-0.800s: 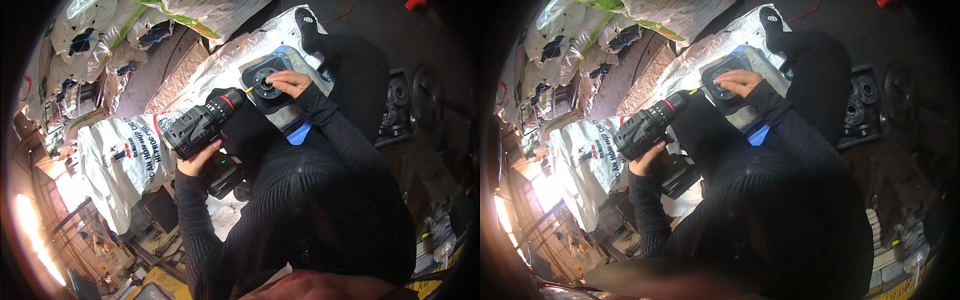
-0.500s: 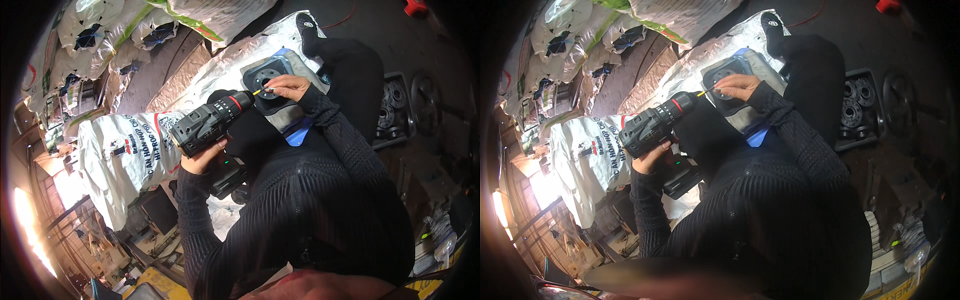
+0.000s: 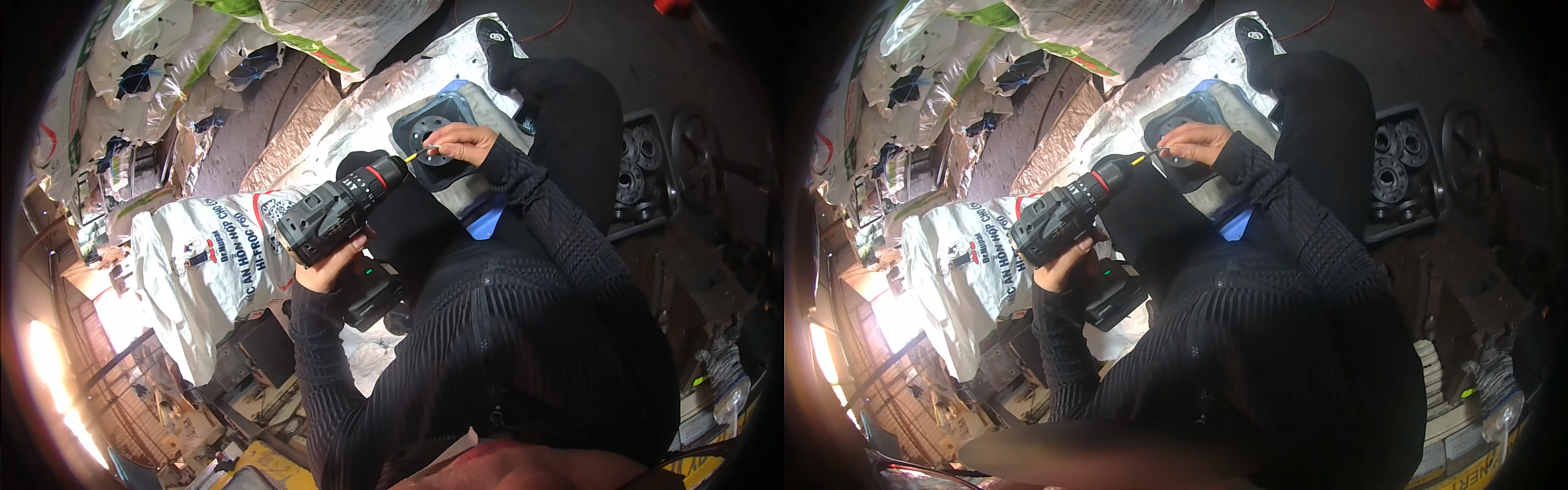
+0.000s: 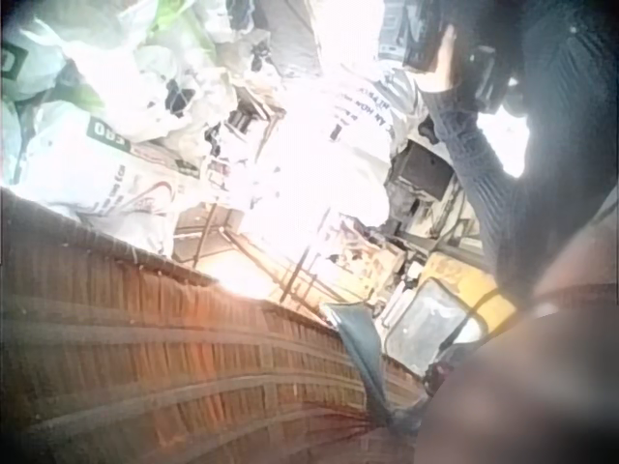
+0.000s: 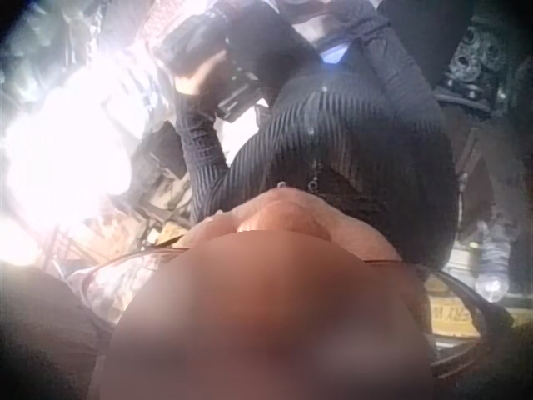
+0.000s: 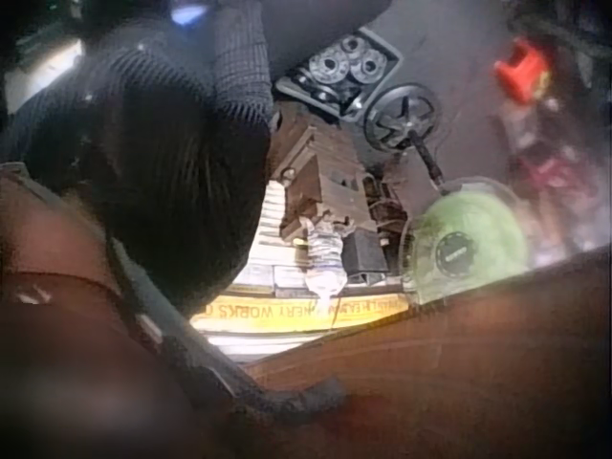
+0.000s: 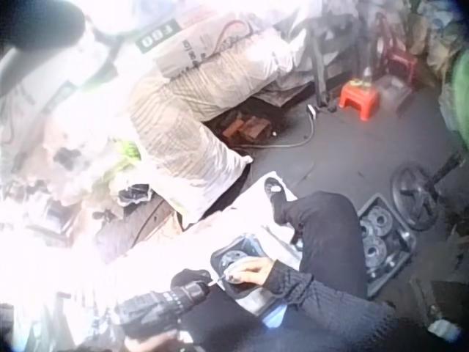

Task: The person sits on the floor and uses a cordless drill to fasten screws into a black mechanical housing. They repeatedly insert screws, tighten them, and reposition the housing while working in a cluttered workshop.

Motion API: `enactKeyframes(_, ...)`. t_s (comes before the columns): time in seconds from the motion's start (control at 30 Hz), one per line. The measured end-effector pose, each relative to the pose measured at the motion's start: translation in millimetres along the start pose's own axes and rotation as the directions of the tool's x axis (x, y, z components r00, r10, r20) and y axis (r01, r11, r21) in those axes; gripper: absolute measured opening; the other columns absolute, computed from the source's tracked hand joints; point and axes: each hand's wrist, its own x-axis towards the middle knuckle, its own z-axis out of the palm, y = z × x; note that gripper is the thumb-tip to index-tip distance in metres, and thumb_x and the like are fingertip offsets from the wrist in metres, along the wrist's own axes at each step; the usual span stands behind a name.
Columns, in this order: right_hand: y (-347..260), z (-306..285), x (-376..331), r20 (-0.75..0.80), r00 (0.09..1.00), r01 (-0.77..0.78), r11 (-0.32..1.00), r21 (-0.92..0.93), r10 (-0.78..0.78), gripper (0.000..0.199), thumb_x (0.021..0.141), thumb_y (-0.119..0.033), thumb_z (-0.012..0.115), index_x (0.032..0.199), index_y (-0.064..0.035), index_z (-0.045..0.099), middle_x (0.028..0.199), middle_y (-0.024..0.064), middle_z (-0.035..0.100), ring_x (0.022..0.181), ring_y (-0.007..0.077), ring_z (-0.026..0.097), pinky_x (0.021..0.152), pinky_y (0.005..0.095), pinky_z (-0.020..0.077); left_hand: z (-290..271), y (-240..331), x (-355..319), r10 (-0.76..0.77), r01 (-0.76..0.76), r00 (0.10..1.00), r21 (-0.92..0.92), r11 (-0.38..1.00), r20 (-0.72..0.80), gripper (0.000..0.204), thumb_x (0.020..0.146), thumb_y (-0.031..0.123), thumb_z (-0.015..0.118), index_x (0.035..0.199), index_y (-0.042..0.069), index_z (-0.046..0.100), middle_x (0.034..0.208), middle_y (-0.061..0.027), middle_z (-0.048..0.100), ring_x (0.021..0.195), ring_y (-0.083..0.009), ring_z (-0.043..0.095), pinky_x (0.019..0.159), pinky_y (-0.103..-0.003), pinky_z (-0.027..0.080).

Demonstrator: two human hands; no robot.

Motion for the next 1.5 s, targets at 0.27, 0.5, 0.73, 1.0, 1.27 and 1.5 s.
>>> enactKeyframes(0.27, -9.9, -7.2, -2.4, 0.169, 0.984, -0.082, 0.99, 0.114, 0.062, 0.016, 0.09, -0.01, 0.061, 0.098, 0.0008, 0.069, 0.111, 0.0134, 0.061, 0.099, 0.0195, 0.061, 0.09, 0.0315, 0.0488, -6.5, 6.8, -6.1, -0.123, 0.123, 0.992, -0.038, 0.992, -0.017, 0.04, 0.073, 0.009, 0.067, 0.11, -0.001, 0.057, 0.086, -0.0121, 0.066, 0.064, -0.0164, 0.059, 0.057, -0.026, 0.046)
enactKeyframes(0.5, -8.2, -16.3, -0.3, 0.413, 0.885, -0.303, 0.939, 0.163, 0.214, 0.021, 0.092, -0.017, 0.059, 0.104, -0.0024, 0.067, 0.112, 0.0082, 0.063, 0.102, 0.015, 0.059, 0.09, 0.0287, 0.046, -29.6, 5.7, 0.6, 0.087, -0.184, 0.959, 0.357, 0.916, 0.271, 0.031, 0.082, 0.003, 0.067, 0.112, 0.004, 0.06, 0.095, -0.0069, 0.067, 0.084, -0.0161, 0.064, 0.072, -0.031, 0.051)
enactKeyframes(0.73, 42.6, -26.6, 2.1, -0.295, 0.727, -0.591, 0.784, 0.191, 0.62, 0.044, 0.088, -0.033, 0.066, 0.122, -0.0064, 0.057, 0.1, 0.0043, 0.063, 0.09, 0.0109, 0.059, 0.074, 0.0267, 0.0503, -15.3, 0.3, 47.4, 0.318, -0.434, 0.901, 0.621, 0.652, 0.296, 0.033, 0.073, 0.001, 0.073, 0.105, 0.002, 0.065, 0.099, -0.008, 0.067, 0.09, -0.0203, 0.064, 0.077, -0.034, 0.051)
enactKeyframes(1.0, 83.6, -15.0, 6.6, -0.494, 0.754, -0.559, 0.817, -0.138, 0.433, 0.046, 0.083, -0.027, 0.067, 0.124, -0.0073, 0.057, 0.105, 0.0135, 0.065, 0.092, 0.0194, 0.062, 0.08, 0.0314, 0.05, 1.2, -16.9, 125.2, 0.22, -0.358, 0.929, 0.577, 0.734, 0.297, 0.032, 0.072, -0.006, 0.061, 0.104, -0.001, 0.064, 0.096, -0.0098, 0.066, 0.087, -0.019, 0.063, 0.076, -0.031, 0.05)
enactKeyframes(1.27, 82.5, -10.2, 14.5, -0.457, 0.74, -0.52, 0.85, 0.076, 0.494, 0.036, 0.085, -0.009, 0.065, 0.121, -0.0069, 0.06, 0.084, 0.0018, 0.066, 0.073, 0.006, 0.056, 0.068, 0.0221, 0.0466, -2.8, -10.7, 163.4, -0.03, -0.18, 0.957, 0.672, 0.719, 0.288, 0.038, 0.073, -0.003, 0.065, 0.11, 0.002, 0.061, 0.1, -0.0081, 0.066, 0.092, -0.0183, 0.063, 0.081, -0.03, 0.05)
enactKeyframes(1.5, 94.0, -11.2, 15.4, -0.432, 0.735, -0.543, 0.835, 0.088, 0.523, 0.037, 0.086, -0.004, 0.061, 0.123, -0.0077, 0.059, 0.086, 0.0022, 0.066, 0.074, 0.0059, 0.056, 0.066, 0.0215, 0.0455, 0.7, 1.9, 171.1, -0.094, -0.158, 0.96, 0.784, 0.6, 0.266, 0.055, 0.062, 0.01, 0.081, 0.111, -0.001, 0.059, 0.102, -0.0151, 0.066, 0.096, -0.0261, 0.065, 0.087, -0.033, 0.05)
